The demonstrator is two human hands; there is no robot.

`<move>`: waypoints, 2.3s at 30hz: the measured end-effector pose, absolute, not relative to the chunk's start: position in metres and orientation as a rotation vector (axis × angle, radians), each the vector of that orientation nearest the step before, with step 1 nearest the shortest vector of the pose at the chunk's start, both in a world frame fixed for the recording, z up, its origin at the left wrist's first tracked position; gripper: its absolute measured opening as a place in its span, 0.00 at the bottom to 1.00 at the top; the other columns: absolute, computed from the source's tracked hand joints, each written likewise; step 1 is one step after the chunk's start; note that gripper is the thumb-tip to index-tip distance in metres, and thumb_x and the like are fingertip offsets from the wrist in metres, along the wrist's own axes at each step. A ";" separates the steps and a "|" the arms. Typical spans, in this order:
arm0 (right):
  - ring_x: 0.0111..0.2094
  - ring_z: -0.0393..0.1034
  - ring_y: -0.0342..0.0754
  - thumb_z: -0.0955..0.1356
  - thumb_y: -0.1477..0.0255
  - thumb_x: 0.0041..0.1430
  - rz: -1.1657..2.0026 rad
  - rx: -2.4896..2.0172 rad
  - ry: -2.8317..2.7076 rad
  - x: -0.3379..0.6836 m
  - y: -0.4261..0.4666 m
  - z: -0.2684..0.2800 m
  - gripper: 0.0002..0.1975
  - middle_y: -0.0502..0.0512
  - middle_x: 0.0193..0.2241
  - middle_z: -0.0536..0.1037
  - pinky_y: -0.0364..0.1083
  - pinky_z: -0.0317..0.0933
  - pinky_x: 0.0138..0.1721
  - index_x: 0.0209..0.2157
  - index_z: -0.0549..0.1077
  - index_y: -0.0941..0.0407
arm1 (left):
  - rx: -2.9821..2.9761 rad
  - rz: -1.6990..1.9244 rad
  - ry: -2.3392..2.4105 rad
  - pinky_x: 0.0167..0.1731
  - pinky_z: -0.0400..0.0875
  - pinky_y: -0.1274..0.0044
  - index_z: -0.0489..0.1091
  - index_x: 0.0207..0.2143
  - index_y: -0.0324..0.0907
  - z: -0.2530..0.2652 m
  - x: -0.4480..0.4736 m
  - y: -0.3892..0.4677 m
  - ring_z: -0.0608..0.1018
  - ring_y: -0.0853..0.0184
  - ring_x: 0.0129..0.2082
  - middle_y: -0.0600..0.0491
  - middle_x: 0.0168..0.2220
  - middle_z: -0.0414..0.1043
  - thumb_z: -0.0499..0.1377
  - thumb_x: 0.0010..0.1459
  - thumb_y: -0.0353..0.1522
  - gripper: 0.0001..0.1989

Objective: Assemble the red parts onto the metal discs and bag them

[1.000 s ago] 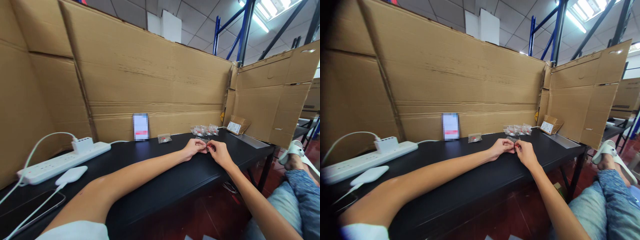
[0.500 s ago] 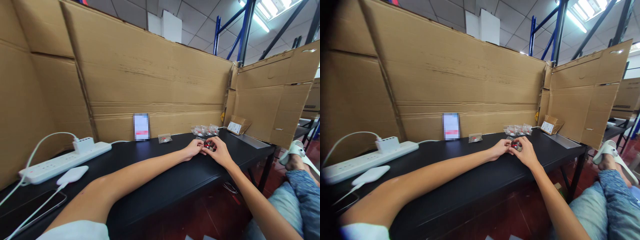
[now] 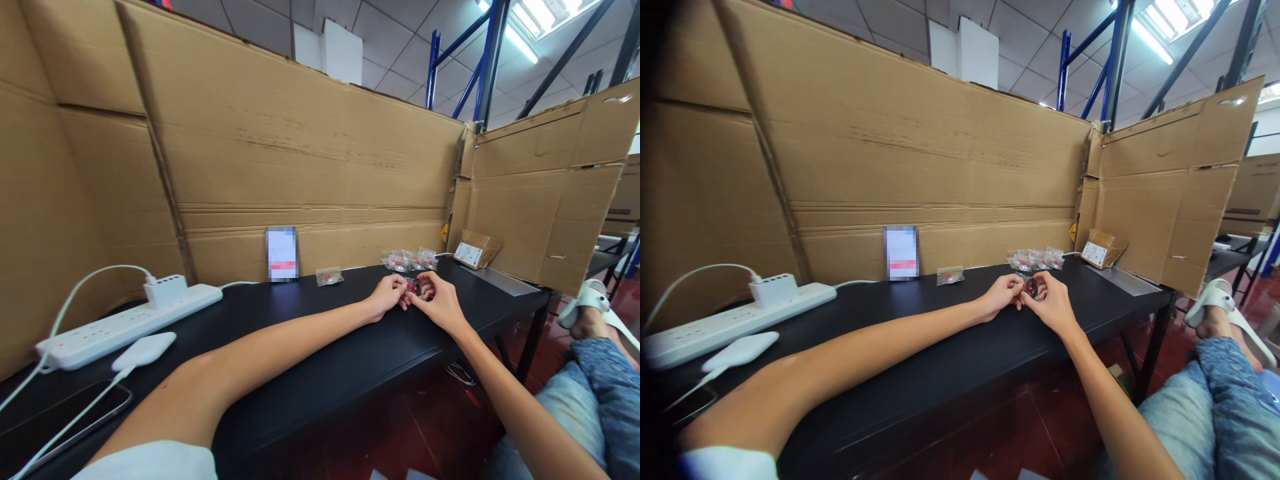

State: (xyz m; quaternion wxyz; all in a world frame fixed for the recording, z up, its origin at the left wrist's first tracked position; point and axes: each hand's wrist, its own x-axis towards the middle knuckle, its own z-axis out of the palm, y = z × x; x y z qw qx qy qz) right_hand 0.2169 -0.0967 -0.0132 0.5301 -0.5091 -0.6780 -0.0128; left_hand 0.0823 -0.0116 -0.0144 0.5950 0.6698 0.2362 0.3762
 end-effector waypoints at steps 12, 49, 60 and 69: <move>0.32 0.74 0.45 0.70 0.69 0.52 -0.035 -1.170 -1.758 0.216 -0.097 -0.016 0.16 0.55 0.38 0.79 0.44 0.68 0.37 0.44 0.71 0.56 | 2.004 0.963 0.723 0.19 0.57 0.82 0.71 0.28 0.37 -0.016 0.077 -0.013 0.65 0.76 0.18 0.59 0.20 0.65 0.63 0.50 0.39 0.13; 0.32 0.64 0.46 0.63 0.82 0.55 -0.246 -1.492 -1.870 0.238 -0.072 -0.035 0.07 0.54 0.29 0.70 0.43 0.56 0.36 0.28 0.65 0.56 | 2.721 1.005 1.117 0.49 0.64 0.68 0.72 0.45 0.42 -0.011 0.070 -0.017 0.65 0.57 0.49 0.45 0.46 0.65 0.54 0.59 0.38 0.15; 0.30 0.68 0.47 0.59 0.75 0.63 -0.262 -1.322 -1.692 0.226 -0.090 -0.022 0.06 0.54 0.29 0.72 0.44 0.58 0.34 0.36 0.66 0.55 | 2.556 1.104 0.794 0.32 0.65 0.77 0.70 0.32 0.40 -0.009 0.071 -0.014 0.72 0.67 0.30 0.52 0.28 0.72 0.54 0.57 0.32 0.06; 0.37 0.72 0.50 0.60 0.73 0.63 -0.291 -1.228 -1.759 0.221 -0.100 -0.016 0.12 0.57 0.35 0.77 0.46 0.63 0.41 0.39 0.75 0.55 | 2.322 1.169 0.708 0.29 0.66 0.80 0.73 0.33 0.39 -0.006 0.070 -0.016 0.76 0.69 0.26 0.54 0.25 0.76 0.57 0.55 0.31 0.06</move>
